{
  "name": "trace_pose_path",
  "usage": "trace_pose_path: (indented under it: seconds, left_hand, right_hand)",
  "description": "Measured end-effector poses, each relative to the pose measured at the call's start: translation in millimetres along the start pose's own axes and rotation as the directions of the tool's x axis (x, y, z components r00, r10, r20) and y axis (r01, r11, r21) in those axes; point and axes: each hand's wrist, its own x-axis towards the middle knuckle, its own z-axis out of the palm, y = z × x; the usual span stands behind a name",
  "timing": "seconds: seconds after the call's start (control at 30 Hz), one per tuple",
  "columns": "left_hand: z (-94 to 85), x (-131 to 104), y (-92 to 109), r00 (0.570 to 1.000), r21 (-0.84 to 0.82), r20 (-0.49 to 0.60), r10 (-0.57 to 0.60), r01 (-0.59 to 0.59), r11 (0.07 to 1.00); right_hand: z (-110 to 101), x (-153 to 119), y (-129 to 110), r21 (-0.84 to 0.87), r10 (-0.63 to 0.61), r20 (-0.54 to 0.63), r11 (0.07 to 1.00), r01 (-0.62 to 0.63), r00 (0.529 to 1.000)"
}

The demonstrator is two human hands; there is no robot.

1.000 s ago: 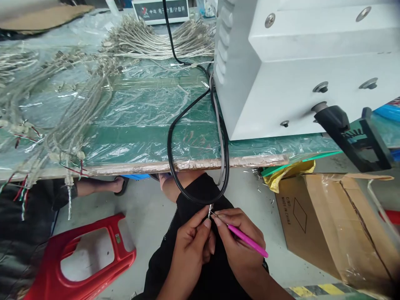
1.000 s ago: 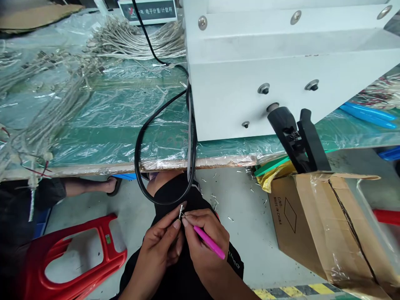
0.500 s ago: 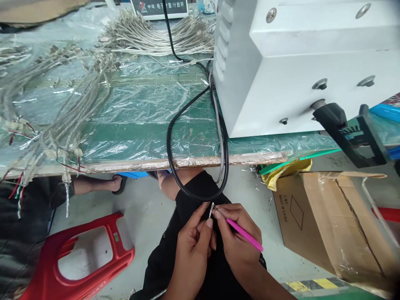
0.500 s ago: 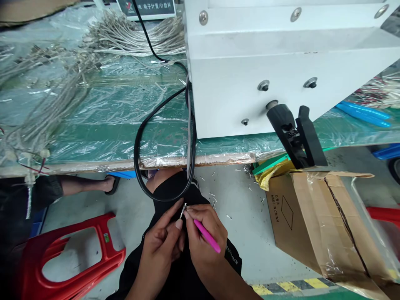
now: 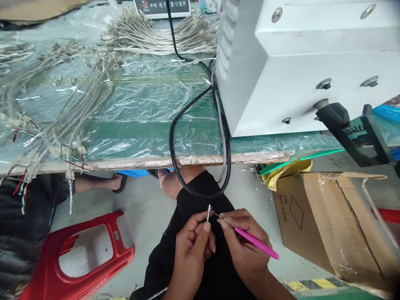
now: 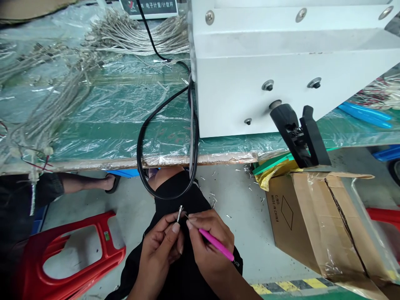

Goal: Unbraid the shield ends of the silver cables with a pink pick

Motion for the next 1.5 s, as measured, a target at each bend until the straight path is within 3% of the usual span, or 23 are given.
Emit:
trace_pose_path:
  seconds: [0.1, 0.2, 0.8, 1.2, 1.5]
  left_hand:
    - [0.5, 1, 1, 1.0, -0.014, -0.009, -0.005, 0.005, 1.0]
    - [2.8, 0, 1, 1.0, -0.001, -0.028, 0.0, 0.0, 1.0]
    - [4.2, 1, 0, 0.999, 0.082, -0.03, 0.031, -0.029, 0.996]
    - [0.2, 3, 5, 1.0, 0.069, 0.022, 0.002, -0.004, 0.998]
    - [1.2, 5, 5, 1.0, 0.054, 0.009, -0.026, 0.025, 0.998]
  right_hand:
    - [0, 2, -6, -0.025, -0.105, 0.032, 0.994, 0.105, 0.994]
    - [2, 7, -8, -0.034, -0.132, 0.038, 0.99, 0.133, 0.991]
    - [4, 8, -5, -0.082, -0.136, 0.039, 0.987, 0.139, 0.99]
    - [1, -1, 5, -0.007, -0.113, 0.088, 0.993, 0.114, 0.99]
    - [3, 7, -5, -0.015, -0.155, 0.028, 0.988, 0.155, 0.988]
